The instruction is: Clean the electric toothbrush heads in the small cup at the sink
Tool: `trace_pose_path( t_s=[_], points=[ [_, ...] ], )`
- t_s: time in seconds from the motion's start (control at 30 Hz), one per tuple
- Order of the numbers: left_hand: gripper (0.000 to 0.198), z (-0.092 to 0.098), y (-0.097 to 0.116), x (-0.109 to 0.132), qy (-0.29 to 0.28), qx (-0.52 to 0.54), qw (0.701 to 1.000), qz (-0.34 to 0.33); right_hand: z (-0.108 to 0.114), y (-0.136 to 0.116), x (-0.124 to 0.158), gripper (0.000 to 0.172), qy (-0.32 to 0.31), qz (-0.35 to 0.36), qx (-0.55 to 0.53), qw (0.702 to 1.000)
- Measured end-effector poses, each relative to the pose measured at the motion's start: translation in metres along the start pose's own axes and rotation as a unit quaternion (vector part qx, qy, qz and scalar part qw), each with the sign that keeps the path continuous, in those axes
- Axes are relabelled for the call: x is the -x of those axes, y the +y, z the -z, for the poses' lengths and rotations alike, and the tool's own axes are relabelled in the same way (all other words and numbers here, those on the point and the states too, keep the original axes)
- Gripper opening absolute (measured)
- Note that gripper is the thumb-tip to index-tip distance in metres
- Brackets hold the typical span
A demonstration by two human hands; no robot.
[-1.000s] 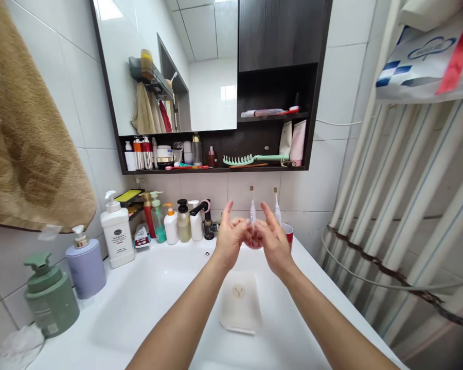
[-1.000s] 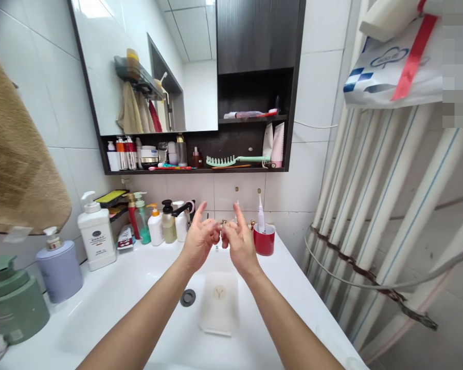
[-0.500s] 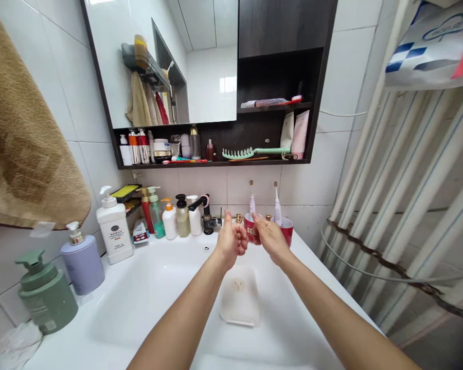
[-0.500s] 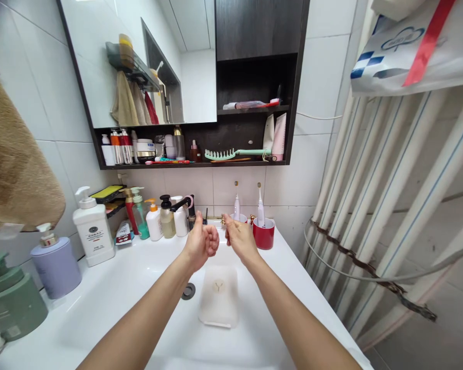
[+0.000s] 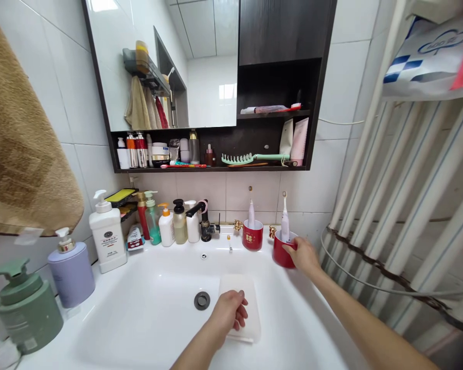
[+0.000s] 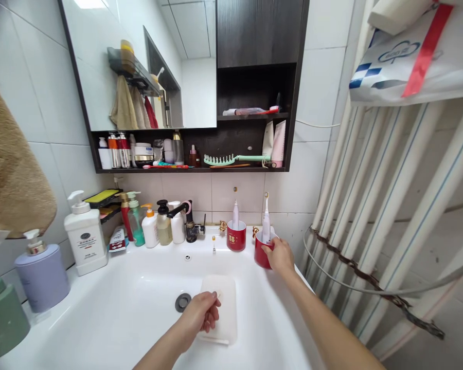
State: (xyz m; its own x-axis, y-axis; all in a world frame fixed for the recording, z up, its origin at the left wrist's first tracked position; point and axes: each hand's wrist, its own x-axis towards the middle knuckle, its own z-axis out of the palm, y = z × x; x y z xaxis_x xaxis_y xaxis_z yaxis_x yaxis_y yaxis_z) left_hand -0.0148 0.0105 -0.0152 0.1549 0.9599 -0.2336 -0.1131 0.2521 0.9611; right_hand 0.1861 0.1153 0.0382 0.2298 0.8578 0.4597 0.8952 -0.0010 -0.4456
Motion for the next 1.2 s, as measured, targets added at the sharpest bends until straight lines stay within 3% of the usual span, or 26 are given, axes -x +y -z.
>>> trace_pose_path(
  t_s=[0.23,0.37,0.5,0.67,0.9,1.1,1.2],
  points=[
    [0.020,-0.003,0.021,-0.008,0.066,-0.036,0.992,-0.101,0.012,-0.008,0.068,0.010,-0.004,0.119,-0.073,0.990],
    [0.016,-0.009,0.042,-0.021,0.115,-0.045,0.973,-0.197,0.002,-0.031,0.102,0.005,-0.070,0.145,-0.137,0.977],
    [0.022,-0.005,0.045,-0.036,0.140,-0.039,0.963,-0.227,-0.012,-0.051,0.122,0.004,-0.131,0.154,-0.174,0.964],
    [0.011,0.009,0.044,-0.037,0.152,-0.008,0.956,-0.252,-0.025,-0.061,0.127,0.001,-0.164,0.147,-0.185,0.958],
    [0.026,0.021,0.069,-0.008,0.190,0.076,0.933,-0.295,-0.044,-0.058,0.122,0.003,-0.143,0.135,-0.182,0.963],
    [0.022,0.023,0.045,0.005,0.149,0.101,0.952,-0.246,-0.031,-0.061,0.119,0.010,-0.128,0.118,-0.193,0.966],
    [0.024,0.025,0.035,0.002,0.144,0.124,0.957,-0.219,-0.020,-0.077,0.124,0.019,-0.133,0.123,-0.294,0.938]
  ],
)
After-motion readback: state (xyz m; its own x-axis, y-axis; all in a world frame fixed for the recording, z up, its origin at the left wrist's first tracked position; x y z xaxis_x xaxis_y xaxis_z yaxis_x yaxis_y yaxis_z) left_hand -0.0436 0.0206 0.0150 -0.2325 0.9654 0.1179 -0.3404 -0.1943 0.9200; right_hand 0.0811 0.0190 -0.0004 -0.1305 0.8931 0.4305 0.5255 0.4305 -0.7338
